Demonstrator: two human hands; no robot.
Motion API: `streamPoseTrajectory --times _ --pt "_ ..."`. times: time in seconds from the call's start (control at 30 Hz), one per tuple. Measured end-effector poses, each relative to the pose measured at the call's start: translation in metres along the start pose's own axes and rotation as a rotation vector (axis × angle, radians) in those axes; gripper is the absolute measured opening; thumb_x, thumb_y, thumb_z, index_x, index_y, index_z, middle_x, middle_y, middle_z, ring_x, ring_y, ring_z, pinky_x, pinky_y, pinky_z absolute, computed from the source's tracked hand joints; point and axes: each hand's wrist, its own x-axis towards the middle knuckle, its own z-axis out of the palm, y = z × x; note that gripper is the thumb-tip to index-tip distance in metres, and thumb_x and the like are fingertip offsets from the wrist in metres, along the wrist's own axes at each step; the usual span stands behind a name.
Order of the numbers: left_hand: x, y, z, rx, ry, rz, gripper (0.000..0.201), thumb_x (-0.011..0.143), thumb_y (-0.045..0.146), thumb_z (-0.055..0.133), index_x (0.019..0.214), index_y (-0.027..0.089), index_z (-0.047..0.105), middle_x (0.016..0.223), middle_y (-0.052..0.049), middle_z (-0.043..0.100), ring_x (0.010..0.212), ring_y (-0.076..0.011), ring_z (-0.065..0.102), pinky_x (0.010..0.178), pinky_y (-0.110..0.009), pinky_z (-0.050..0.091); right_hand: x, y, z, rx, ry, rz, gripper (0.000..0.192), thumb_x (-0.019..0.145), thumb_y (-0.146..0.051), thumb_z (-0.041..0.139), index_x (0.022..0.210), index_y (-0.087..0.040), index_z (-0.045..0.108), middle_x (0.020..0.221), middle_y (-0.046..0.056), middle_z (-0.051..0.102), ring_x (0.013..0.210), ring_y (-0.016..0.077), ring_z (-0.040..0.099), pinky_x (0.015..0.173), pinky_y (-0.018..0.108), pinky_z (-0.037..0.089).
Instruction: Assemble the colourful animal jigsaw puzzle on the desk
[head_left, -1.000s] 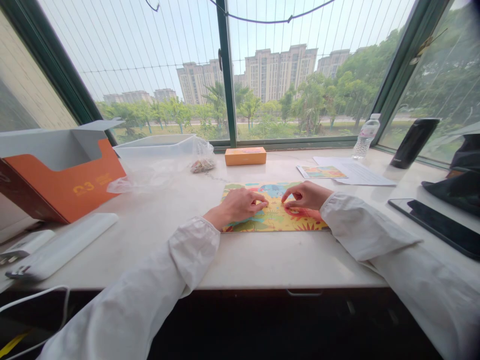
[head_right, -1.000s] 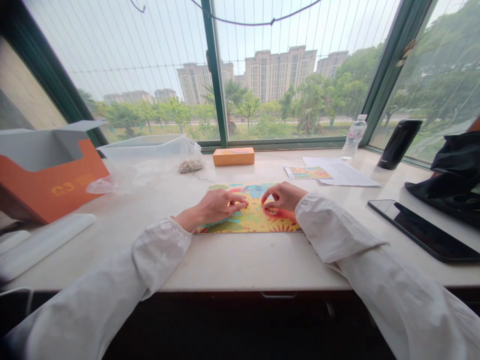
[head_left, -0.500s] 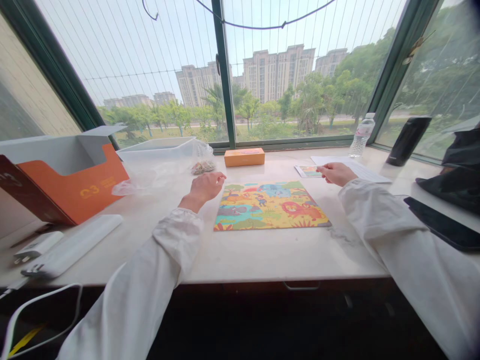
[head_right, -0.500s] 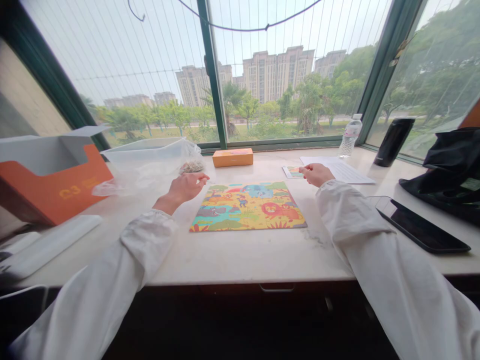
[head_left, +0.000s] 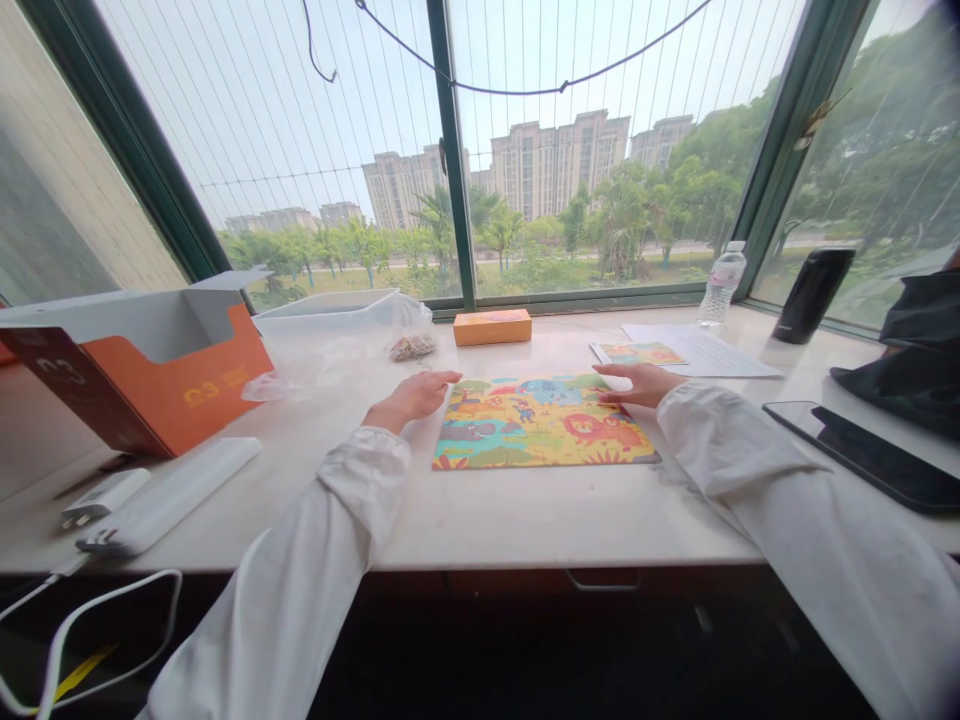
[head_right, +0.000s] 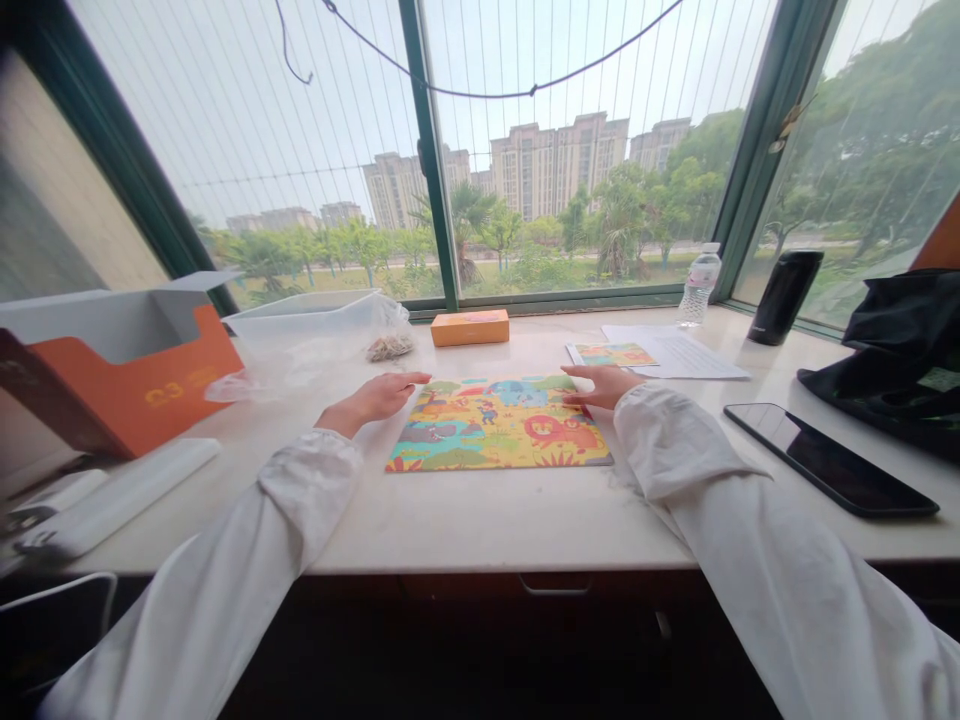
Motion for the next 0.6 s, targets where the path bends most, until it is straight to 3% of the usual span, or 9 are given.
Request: streamPoseTrajectory --times 0.27,0.43,0.6 --pt "0.003 -0.002 0.002 0.009 -0.049 -0.016 0.057 0.090 0.013 0.039 0.142 0.026 0.056 0.142 0.000 0.060 0.130 -0.0225 0.055 0.112 -0.033 0.040 -0.005 -0.012 -0.006 0.065 -0.074 0.049 0.078 0.078 -0.066 0.065 0.143 -0.024 0.057 0.144 0.005 0.058 0.135 0.0364 0.050 0.114 0.046 0.041" --pt "0.004 -0.002 0.001 0.023 -0.054 -0.023 0.055 0.090 0.015 0.039 0.141 0.025 0.057 0.142 -0.001 0.059 0.130 -0.0234 0.055 0.113 -0.034 0.039 -0.004 -0.016 -0.006 0.125 -0.091 0.065 0.076 0.077 -0.065 0.065 0.144 -0.030 0.056 0.145 0.001 0.057 0.138 0.0365 0.046 0.117 0.044 0.039" --pt "0.005 -0.002 0.001 0.017 -0.061 -0.032 0.054 0.091 0.016 0.040 0.141 0.027 0.057 0.143 0.000 0.059 0.131 -0.0236 0.055 0.113 -0.034 0.039 -0.002 -0.016 -0.001 0.146 -0.099 0.048 0.078 0.077 -0.065 0.064 0.144 -0.025 0.056 0.144 0.005 0.058 0.137 0.0367 0.048 0.118 0.045 0.036"
